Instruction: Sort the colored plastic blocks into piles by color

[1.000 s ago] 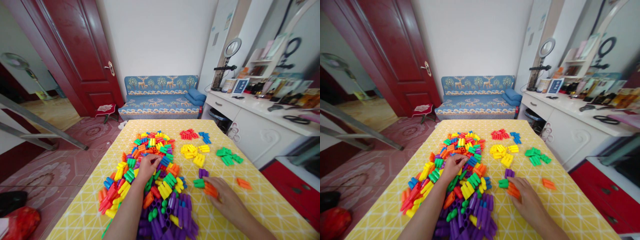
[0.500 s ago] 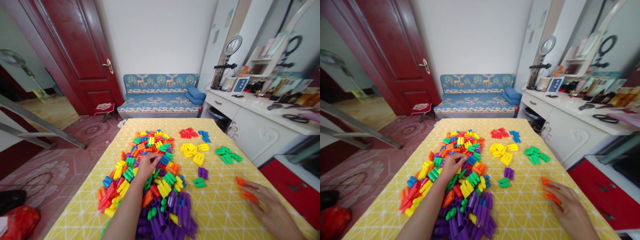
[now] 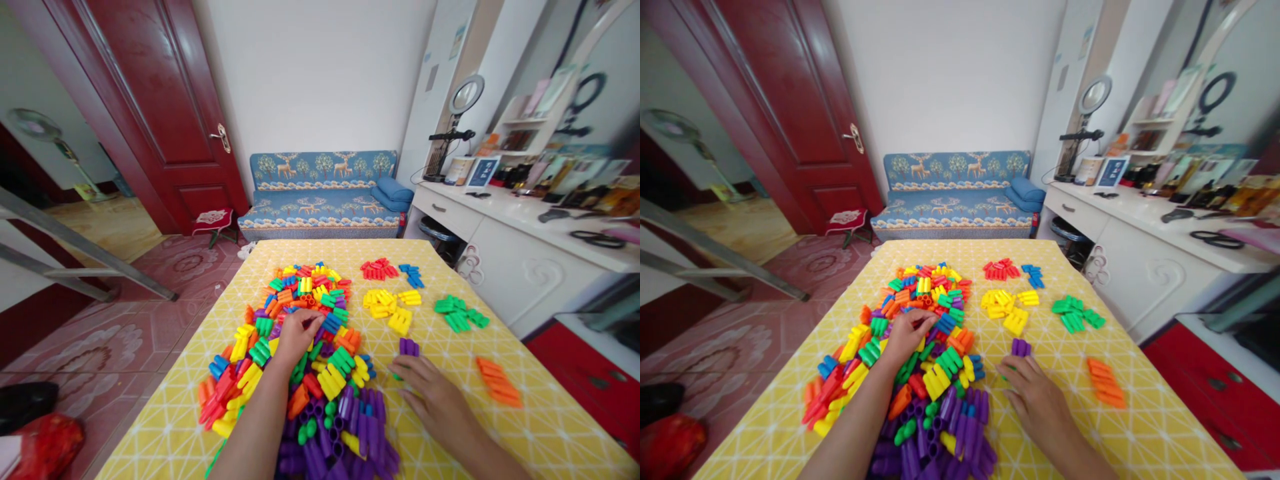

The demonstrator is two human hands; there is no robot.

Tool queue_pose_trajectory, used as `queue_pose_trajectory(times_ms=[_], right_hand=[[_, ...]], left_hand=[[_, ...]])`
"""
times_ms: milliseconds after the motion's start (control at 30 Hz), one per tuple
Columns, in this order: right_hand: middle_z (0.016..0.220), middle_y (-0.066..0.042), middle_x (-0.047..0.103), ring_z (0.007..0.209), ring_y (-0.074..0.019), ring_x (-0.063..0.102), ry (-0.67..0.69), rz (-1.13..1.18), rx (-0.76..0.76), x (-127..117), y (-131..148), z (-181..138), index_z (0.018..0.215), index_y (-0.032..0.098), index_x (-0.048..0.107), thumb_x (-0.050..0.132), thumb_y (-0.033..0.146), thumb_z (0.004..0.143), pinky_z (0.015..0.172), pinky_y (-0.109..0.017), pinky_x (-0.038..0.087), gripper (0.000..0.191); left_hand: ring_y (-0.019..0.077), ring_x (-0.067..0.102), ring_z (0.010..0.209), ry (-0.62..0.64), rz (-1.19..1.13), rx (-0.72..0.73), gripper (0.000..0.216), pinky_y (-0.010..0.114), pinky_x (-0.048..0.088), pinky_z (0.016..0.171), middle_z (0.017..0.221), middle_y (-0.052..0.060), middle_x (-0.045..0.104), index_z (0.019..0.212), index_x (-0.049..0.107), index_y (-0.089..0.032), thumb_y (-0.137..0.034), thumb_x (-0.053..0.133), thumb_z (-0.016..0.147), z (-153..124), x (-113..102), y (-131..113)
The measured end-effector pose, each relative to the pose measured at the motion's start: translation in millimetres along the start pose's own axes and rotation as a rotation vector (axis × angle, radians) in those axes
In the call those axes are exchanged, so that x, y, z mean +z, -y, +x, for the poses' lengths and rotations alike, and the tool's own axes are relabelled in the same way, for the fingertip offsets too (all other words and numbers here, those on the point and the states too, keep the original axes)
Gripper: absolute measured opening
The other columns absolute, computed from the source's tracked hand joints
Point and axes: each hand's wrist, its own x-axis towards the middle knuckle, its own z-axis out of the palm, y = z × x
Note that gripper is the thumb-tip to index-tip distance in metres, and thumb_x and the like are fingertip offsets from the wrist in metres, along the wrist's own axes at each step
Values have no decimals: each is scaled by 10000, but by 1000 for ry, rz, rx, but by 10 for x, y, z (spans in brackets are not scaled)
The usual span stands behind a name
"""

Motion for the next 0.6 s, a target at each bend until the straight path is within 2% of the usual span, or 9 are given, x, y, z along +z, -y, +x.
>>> queue_pose_trajectory(times_ms=[267,433,600], right_hand=[[1223,-70,583,1023,-196,625,14,-99,46,166,-27,-121,1183,257,607,315,178,902,784,-313,542,413],[1288,-65,549,928,-196,662,-25,-130,138,132,-103,-222,1164,265,608,379,263,898,737,-316,555,350],[1088,-26,631,825,-168,658,74,-49,116,-2,-125,-286,1039,299,637,469,268,839,705,-272,532,263]], left_hand=[[187,684,793,7,13,4,155,280,524,738,838,31,747,842,735,-202,-270,595,849,16,2,24],[189,684,795,11,17,1,156,285,520,743,843,31,746,849,734,-202,-272,594,851,16,4,19],[184,683,793,12,8,-1,153,279,515,746,847,27,744,854,733,-202,-270,596,852,10,8,36]])
